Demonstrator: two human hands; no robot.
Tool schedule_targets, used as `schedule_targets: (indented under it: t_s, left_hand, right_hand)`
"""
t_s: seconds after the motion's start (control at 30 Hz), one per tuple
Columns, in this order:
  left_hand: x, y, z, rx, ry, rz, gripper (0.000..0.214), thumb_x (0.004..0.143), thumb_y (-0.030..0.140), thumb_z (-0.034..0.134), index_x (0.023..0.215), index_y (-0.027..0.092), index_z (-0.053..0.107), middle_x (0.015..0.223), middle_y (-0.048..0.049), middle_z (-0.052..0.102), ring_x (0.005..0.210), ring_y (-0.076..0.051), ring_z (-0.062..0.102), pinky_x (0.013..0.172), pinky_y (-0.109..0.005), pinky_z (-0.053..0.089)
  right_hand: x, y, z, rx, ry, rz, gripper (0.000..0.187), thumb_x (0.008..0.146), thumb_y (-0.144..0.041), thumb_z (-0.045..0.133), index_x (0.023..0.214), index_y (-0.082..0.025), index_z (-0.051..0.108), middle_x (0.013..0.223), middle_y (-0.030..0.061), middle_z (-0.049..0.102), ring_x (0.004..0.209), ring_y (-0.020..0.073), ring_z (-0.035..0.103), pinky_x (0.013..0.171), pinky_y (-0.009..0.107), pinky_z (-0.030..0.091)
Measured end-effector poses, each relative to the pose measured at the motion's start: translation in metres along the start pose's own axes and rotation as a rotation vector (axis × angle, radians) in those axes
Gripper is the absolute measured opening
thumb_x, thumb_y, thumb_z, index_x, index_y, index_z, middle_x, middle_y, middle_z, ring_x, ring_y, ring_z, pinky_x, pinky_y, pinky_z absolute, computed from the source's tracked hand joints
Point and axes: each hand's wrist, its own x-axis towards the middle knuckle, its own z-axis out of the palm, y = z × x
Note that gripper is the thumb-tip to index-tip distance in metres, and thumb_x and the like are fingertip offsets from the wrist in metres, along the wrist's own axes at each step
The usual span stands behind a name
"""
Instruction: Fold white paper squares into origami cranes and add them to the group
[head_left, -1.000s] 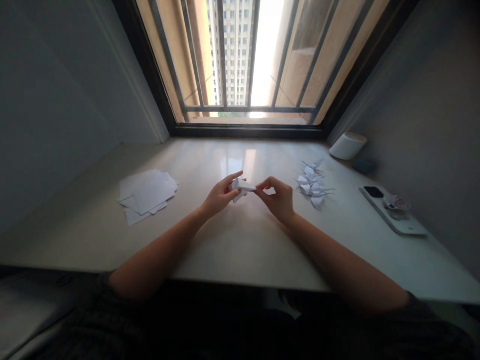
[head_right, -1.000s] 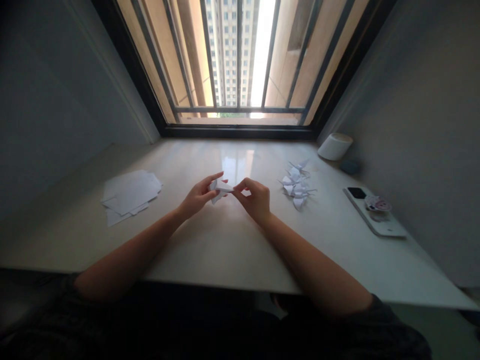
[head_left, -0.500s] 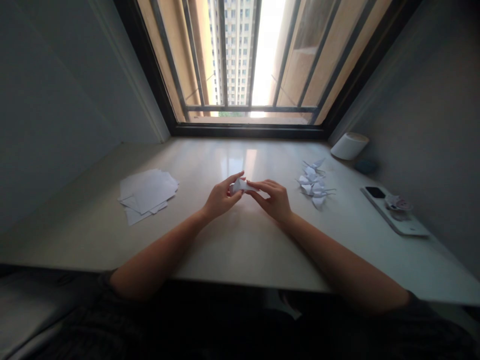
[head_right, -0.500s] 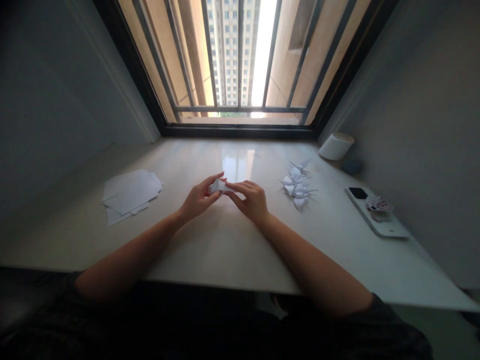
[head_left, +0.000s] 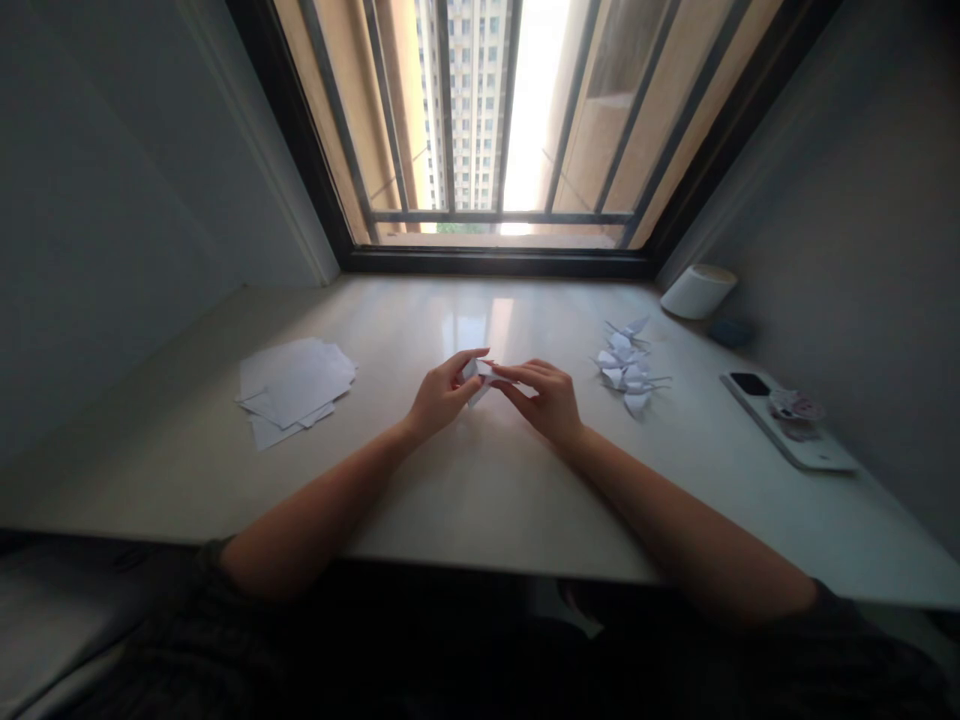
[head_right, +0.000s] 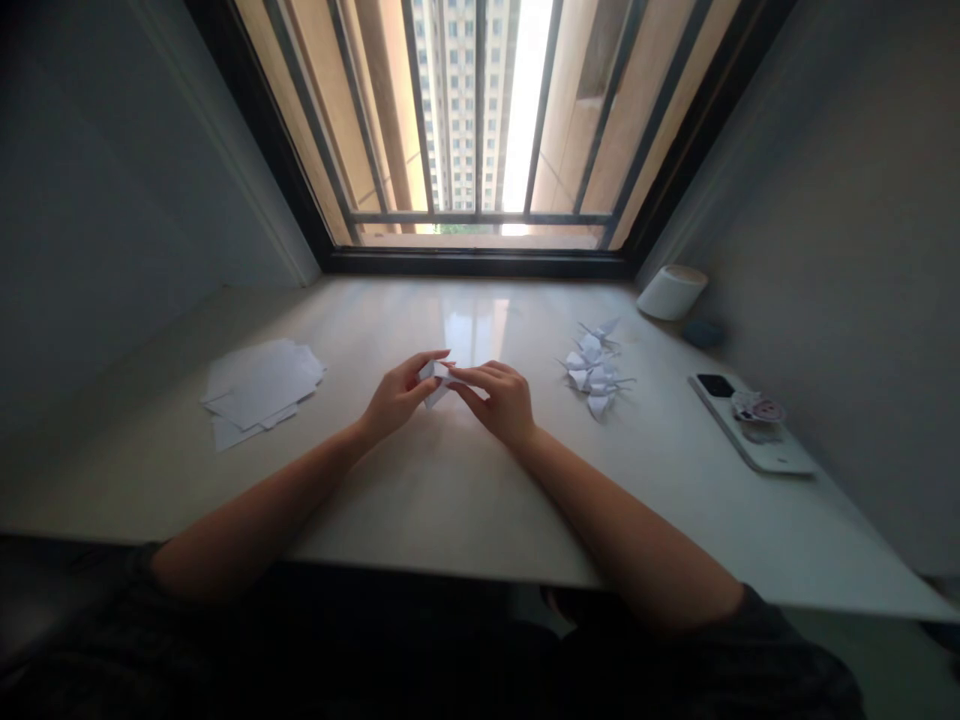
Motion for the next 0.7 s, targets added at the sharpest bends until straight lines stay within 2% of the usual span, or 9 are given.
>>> schedule_targets:
  t_s: [0.37, 0.7]
  left_hand:
    - [0.0025, -0.0038, 0.0022, -0.186, 0.016, -0.033, 0.041, 0.082, 0.022, 0.054, 0.121, 0.018, 0.061, 0.111, -0.007, 0.07, 0.09, -0.019, 0.064, 0.081, -0.03, 0.051]
    - [0.0026, -0.0064, 0.0029, -0.209, 0.011, -0.093, 0.042, 0.082, 0.024, 0.054, 0.123, 0.018, 0.06, 0.111, -0.0067, 0.069, 0.086, -0.018, 0.063, 0.074, -0.027, 0.051]
  right_hand:
    - [0.0, -0.0005, -0.0002, 0.04, 0.034, 0.052, 0.019, 0.085, -0.026, 0.064, 0.101, -0.027, 0.074, 0.082, 0.0034, 0.075, 0.071, 0.0177, 0.065, 0.067, 0.033, 0.052]
    - [-0.0008, 0.0009, 0.0015, 0.048, 0.028, 0.036, 0.02, 0.084, -0.026, 0.065, 0.102, -0.028, 0.073, 0.086, 0.0024, 0.076, 0.07, 0.0175, 0.065, 0.068, 0.033, 0.051]
